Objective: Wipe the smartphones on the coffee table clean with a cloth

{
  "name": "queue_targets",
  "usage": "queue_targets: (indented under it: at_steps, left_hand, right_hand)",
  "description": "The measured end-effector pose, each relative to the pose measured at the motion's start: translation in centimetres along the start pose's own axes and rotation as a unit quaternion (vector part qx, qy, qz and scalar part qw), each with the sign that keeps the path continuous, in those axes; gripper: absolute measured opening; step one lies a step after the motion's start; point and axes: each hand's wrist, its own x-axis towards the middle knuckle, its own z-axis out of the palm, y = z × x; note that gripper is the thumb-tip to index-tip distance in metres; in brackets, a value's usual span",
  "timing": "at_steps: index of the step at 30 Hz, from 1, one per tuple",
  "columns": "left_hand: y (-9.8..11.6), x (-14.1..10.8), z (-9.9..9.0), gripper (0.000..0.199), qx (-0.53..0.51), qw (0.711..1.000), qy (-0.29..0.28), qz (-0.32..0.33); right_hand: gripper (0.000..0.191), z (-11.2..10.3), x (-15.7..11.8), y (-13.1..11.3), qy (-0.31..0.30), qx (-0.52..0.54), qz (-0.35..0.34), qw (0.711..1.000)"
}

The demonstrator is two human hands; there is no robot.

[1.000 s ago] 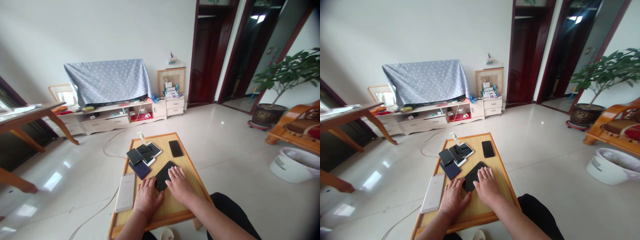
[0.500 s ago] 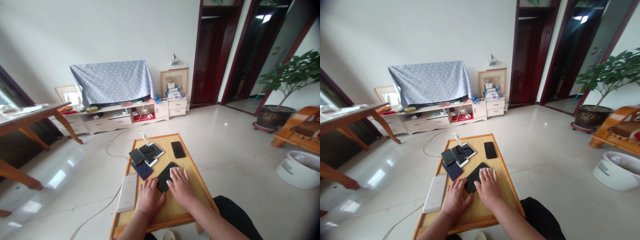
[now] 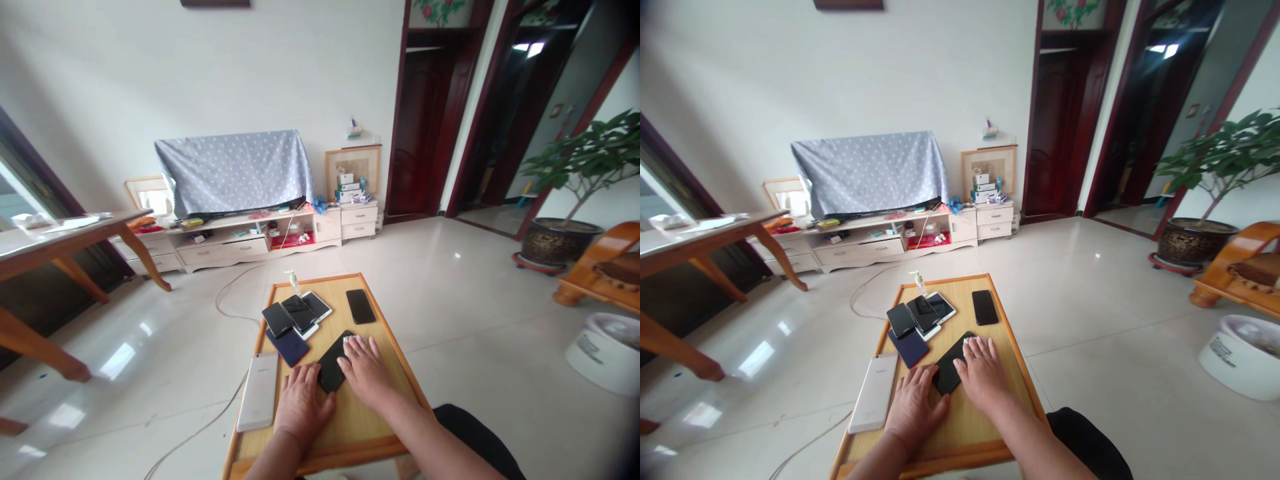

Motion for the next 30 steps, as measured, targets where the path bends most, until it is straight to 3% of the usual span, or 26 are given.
queue_targets:
  at_steps: [2, 7, 14, 22, 27, 30]
  left_hand:
    - [0.1, 0.0, -0.1, 0.055, -0.004, 1.000, 0.001, -0.002]
    - [0.0, 0.0, -0.3, 0.052, -0.013, 1.000, -0.017, 0.004]
    - [-0.1, -0.1, 0.0, 0.052, -0.012, 1.000, 0.000, 0.002]
    - [-0.3, 0.1, 0.1, 0.052, -0.007, 1.000, -0.001, 0.010]
    - [-0.3, 0.1, 0.3, 0.057, 0.000, 1.000, 0.000, 0.007]
    - [-0.2, 0.0, 0.2, 0.057, 0.001, 1.000, -0.001, 0.005]
  right_hand:
    - [0.068, 0.8, -0.1, -0.8, 0.006, 0.007, -0.016, 1.000]
    - [0.061, 1.9, -1.3, -2.6, -0.009, 0.060, -0.135, 0.989]
    - [0.056, 1.1, -0.4, -1.4, 0.013, 0.038, -0.091, 0.995]
    - [0.055, 2.0, -1.8, -1.0, 0.001, 0.046, -0.142, 0.989]
    - [0.056, 0.9, 0.6, 0.4, 0.011, 0.017, -0.045, 0.999]
    - [0.057, 1.1, 0.9, -0.6, 0.017, 0.014, -0.026, 0.999]
